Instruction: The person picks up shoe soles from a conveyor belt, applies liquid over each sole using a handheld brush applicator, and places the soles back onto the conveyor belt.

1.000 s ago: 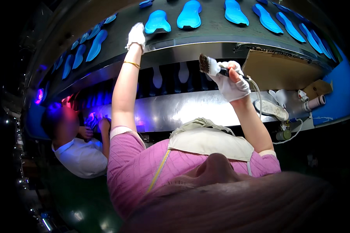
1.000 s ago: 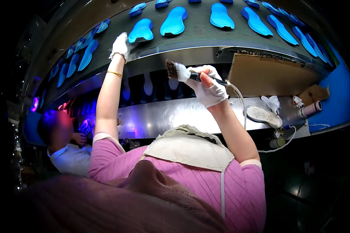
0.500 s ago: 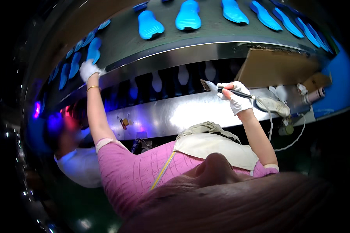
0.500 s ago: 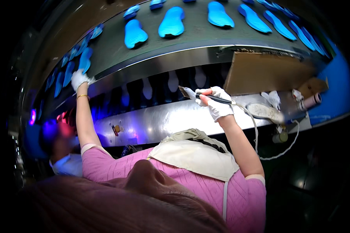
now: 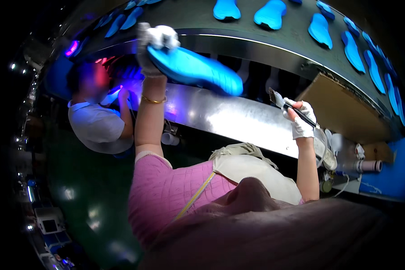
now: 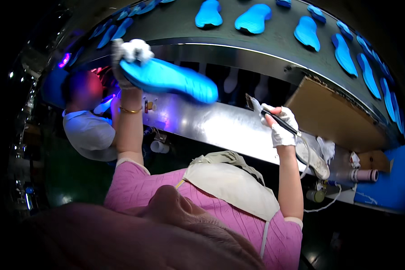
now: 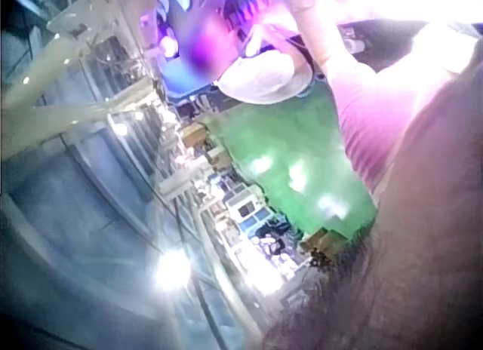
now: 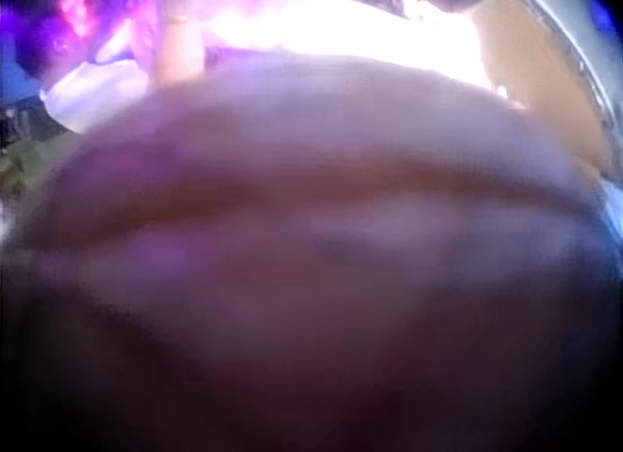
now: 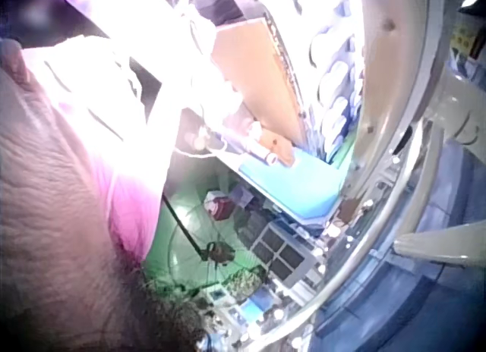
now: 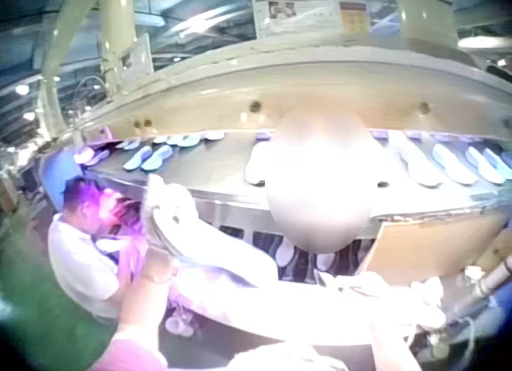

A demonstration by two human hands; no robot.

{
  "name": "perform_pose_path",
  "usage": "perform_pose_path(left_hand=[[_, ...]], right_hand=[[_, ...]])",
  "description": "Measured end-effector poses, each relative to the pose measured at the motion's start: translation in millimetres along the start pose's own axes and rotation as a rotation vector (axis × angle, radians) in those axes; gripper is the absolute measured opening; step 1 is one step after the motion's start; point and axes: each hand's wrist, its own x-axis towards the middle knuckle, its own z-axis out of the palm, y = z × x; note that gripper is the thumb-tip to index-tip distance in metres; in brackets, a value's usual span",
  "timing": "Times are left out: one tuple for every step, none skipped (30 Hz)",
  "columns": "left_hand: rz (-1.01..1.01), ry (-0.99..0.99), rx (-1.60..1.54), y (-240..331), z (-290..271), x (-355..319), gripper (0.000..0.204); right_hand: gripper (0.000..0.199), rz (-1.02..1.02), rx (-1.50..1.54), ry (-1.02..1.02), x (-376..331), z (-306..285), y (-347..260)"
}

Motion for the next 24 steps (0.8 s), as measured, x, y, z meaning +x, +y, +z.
perform_pose_path(left_hand=[[-0.146,-0.012,-0.018,-27,12,-5,0.055],[-0.353,0.059,-0.334,-56,22,-17,0.058],[-0.494,0.17,-0.494,-84,44,-29,0.062],[-0.577,0.2,-0.608,-116,49,-46,0.062],[-0.813,0.425,-0.432,-139,79,-53,0.067],[-0.774,0.438,-0.544,-157,85,-70,0.073],[-0.73,0.46,-0.647,-170,89,-88,0.084],[-0.781,0.431,-0.689,-176,111,-93,0.088],[-0.839,0.397,-0.717,-176,122,-98,0.089],[-0.897,0.37,-0.748,-175,131,-100,0.091],[-0.911,0.417,-0.742,-179,134,-102,0.091],[-0.888,0.5,-0.699,-184,129,-105,0.087],[-0.86,0.518,-0.625,-192,128,-105,0.085],[-0.829,0.533,-0.55,-197,130,-104,0.082],[-0.849,0.521,-0.558,-199,139,-101,0.082],[-0.779,0.562,-0.491,-199,155,-96,0.081],[-0.705,0.602,-0.423,-199,164,-94,0.079],[-0.689,0.55,-0.422,-201,165,-98,0.078],[-0.699,0.547,-0.416,-204,167,-100,0.078],[-0.708,0.545,-0.409,-208,169,-102,0.079],[-0.725,0.572,-0.392,-214,164,-103,0.08],[-0.742,0.599,-0.375,-220,160,-104,0.082],[-0.779,0.678,-0.355,-222,156,-107,0.085],[-0.771,0.654,-0.37,-214,159,-105,0.086]], right_hand=[[0.021,-0.005,-0.001,-0.018,-2,-6,-3],[0.021,-0.029,0.002,-0.008,-3,-6,-2],[0.021,-0.006,-0.022,-0.009,-4,-10,1],[0.021,0.014,-0.046,-0.008,-6,-12,1],[0.022,0.028,-0.048,0.009,-8,-13,-2],[0.022,0.01,-0.061,0.002,-9,-13,-2],[0.021,-0.012,-0.06,-0.025,-9,-9,0],[0.021,-0.068,-0.076,-0.021,-21,-13,-13],[0.02,-0.071,-0.085,-0.034,-21,-8,-17],[0.019,-0.075,-0.048,-0.062,-22,0,-20],[0.019,-0.091,-0.051,-0.06,-19,6,-15],[0.019,-0.112,-0.046,-0.073,-14,13,-12],[0.018,-0.115,-0.075,-0.032,-10,15,-11],[0.017,-0.119,-0.104,0.008,-8,16,-11],[0.016,-0.12,-0.063,0.016,-5,16,-12],[0.016,-0.138,-0.039,0.033,-4,17,-12],[0.015,-0.17,-0.035,0.056,-3,19,-13],[0.015,-0.204,-0.034,0.076,-2,21,-16],[0.015,-0.236,-0.094,0.109,-3,24,-18],[0.016,-0.285,-0.192,0.14,-2,24,-14],[0.017,-0.33,-0.264,0.109,-5,29,-13],[0.017,-0.373,-0.336,0.077,-9,32,-12],[0.019,-0.327,-0.289,-0.074,-11,27,-5],[0.02,-0.178,-0.086,-0.101,-20,35,-15]])
